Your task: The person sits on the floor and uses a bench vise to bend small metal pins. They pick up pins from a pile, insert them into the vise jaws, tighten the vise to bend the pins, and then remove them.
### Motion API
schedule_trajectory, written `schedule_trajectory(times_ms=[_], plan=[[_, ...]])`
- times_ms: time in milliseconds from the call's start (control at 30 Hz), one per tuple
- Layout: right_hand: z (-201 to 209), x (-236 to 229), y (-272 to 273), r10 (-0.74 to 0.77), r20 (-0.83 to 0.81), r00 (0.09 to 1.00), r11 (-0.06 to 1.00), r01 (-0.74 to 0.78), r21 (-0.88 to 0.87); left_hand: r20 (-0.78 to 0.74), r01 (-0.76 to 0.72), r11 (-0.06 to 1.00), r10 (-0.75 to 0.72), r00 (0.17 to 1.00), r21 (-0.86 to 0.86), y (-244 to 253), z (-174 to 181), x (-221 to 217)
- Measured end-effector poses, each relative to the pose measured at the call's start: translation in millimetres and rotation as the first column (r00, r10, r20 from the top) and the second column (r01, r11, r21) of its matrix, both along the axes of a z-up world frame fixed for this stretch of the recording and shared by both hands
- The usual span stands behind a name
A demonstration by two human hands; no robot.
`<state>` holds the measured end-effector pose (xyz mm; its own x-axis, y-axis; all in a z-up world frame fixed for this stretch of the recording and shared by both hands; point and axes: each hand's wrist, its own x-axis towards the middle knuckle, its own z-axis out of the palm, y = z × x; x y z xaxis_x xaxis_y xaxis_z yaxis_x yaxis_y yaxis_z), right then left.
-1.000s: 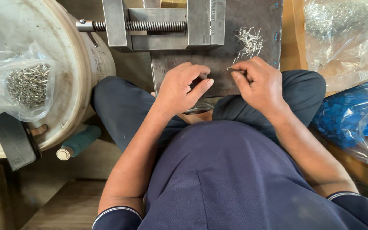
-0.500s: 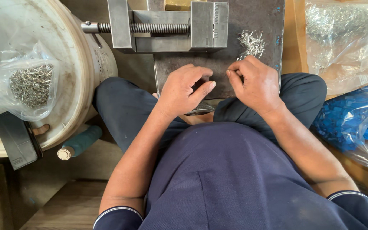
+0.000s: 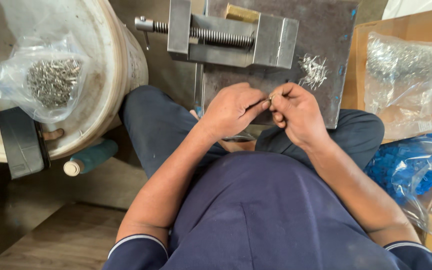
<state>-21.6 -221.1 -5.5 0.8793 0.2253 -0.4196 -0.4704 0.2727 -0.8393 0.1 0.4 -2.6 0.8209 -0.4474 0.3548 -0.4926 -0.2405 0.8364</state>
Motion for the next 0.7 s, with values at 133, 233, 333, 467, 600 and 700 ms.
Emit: schedule_trajectory(times_ms=[133, 233, 333, 467, 600, 700], plan=[[19, 1, 1, 0.261, 0.361, 0.895, 0.863, -0.049, -0.502, 0.007, 0.001, 1.000, -0.001, 1.000, 0.025, -1, 1, 1], [34, 8, 3, 0.399, 0.553, 0.731, 0.779, 0.048, -0.626, -0.042, 0.002, 1.000, -0.001, 0.999, 0.023, 0, 2, 1], [49, 16, 5, 0.428, 0.622, 0.656, 0.681, 0.218, -0.699, -0.108, -0.021, 1.000, 0.018, 0.994, -0.023, 2, 5, -2], [64, 42, 4, 0.405, 0.712, 0.574, 0.629, 0.391, -0.673, -0.113, -0.028, 0.999, 0.026, 0.993, -0.020, 4, 8, -3], [68, 65, 7, 0.421, 0.695, 0.583, 0.642, 0.350, -0.682, -0.086, -0.032, 0.999, 0.031, 0.996, -0.011, 3, 9, -2], [69, 70, 10, 0.451, 0.684, 0.573, 0.639, 0.327, -0.696, -0.102, -0.015, 1.000, 0.015, 0.995, -0.002, 3, 9, -1]])
